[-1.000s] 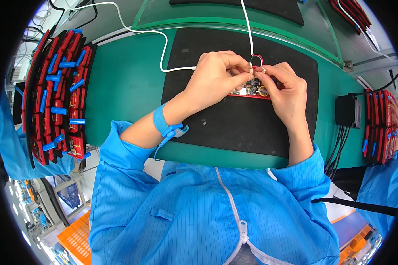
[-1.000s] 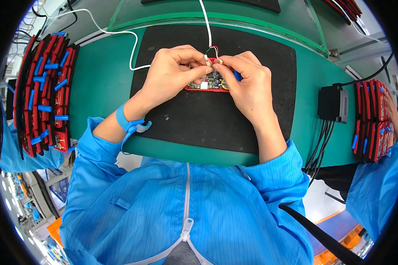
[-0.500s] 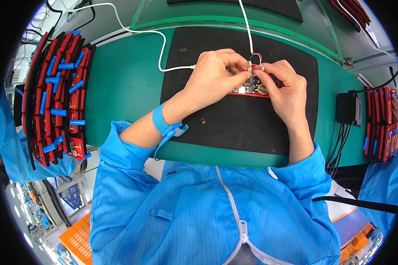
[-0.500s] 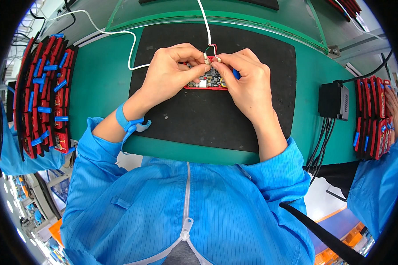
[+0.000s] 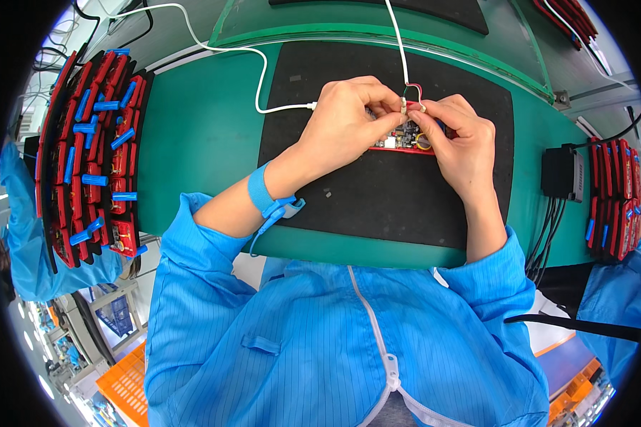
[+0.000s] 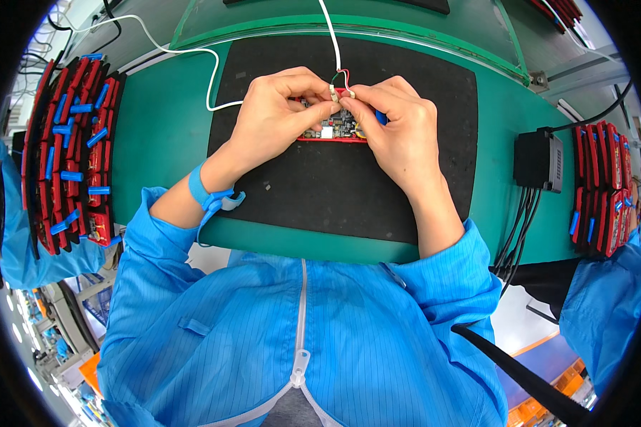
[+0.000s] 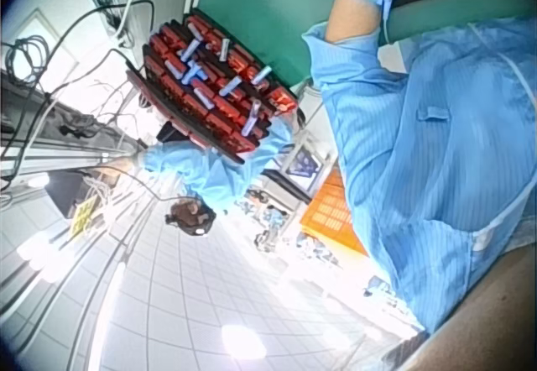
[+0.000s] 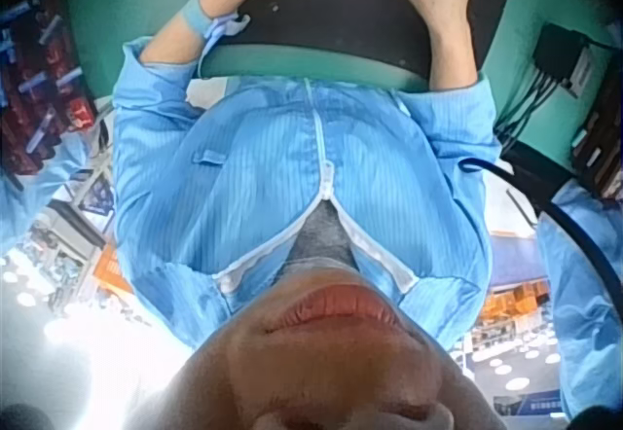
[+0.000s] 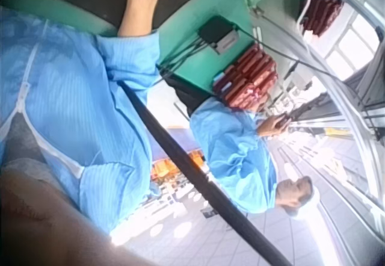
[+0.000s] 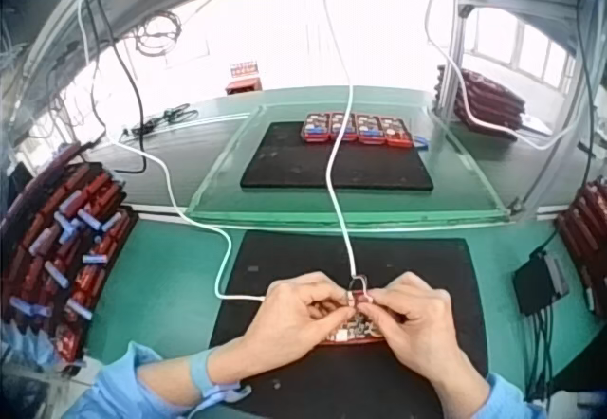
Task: The person connects wires and connectors to a printed circuit board by hand.
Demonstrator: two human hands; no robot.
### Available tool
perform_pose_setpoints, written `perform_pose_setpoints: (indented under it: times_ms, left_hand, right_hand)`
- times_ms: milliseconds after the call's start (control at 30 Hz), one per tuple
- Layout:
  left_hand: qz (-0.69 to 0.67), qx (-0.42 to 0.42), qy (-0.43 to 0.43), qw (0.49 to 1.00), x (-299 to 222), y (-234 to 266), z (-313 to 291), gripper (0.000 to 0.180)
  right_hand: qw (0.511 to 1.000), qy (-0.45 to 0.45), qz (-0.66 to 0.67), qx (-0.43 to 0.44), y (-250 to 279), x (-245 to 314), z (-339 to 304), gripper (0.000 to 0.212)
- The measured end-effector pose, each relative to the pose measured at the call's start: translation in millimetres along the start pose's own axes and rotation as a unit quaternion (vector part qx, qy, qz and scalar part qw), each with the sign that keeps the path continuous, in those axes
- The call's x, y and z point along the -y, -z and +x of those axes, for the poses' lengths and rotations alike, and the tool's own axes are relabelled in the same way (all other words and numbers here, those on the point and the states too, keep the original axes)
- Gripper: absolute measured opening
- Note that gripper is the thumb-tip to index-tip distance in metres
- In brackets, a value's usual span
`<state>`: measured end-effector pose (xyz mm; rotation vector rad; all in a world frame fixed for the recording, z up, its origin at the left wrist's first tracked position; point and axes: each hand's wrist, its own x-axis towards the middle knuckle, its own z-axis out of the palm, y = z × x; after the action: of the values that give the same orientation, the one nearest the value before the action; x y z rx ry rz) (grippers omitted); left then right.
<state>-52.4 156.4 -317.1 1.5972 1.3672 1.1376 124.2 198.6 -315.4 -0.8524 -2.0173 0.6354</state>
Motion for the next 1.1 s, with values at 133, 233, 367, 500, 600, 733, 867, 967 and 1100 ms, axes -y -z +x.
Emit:
perform_pose_setpoints:
  times_ms: [133,233,367,500,600,733,867,967,1100]
  left_hand:
    - [-0.001,-0.004,0.003,1.000,-0.5,0.0,-0.1,0.013]
    - [-0.001,-0.003,0.003,1.000,-2.2,-0.3,-0.1,0.013]
    - [0.003,-0.004,-0.001,1.000,-2.9,-1.0,0.1,0.013]
    - [-0.002,-0.007,-0.001,1.000,-0.3,-1.2,-0.8,0.012]
    - [-0.002,-0.008,-0.008,1.000,0.0,-2.0,-0.8,0.011]
    - [0.006,-0.010,-0.009,1.000,-0.5,-2.4,-0.8,0.011]
    - [0.004,-0.010,-0.006,1.000,-0.6,-2.3,-0.7,0.011]
    - [0.018,-0.010,-0.015,1.000,-2.7,-1.8,-0.7,0.011]
    - [0.019,-0.008,-0.018,1.000,-1.9,-1.4,-0.4,0.011]
  right_hand:
    - [1.000,0.002,-0.007,0.001,0.7,1.9,0.9,0.012]
    - [1.000,0.002,-0.007,0.002,0.9,1.2,0.9,0.012]
    - [1.000,-0.003,-0.003,0.002,1.8,1.0,0.5,0.012]
    - [1.000,-0.005,-0.002,0.004,0.2,0.2,0.3,0.012]
    - [1.000,-0.008,-0.002,0.005,0.7,0.8,0.0,0.012]
    - [1.000,-0.014,0.002,0.007,0.9,0.2,-0.2,0.012]
    - [1.000,-0.014,0.006,0.007,1.2,1.2,0.3,0.012]
    - [1.000,-0.011,0.002,0.007,1.0,-0.5,0.0,0.013]
    - [1.000,-0.008,0.001,0.006,1.4,-0.9,0.2,0.013]
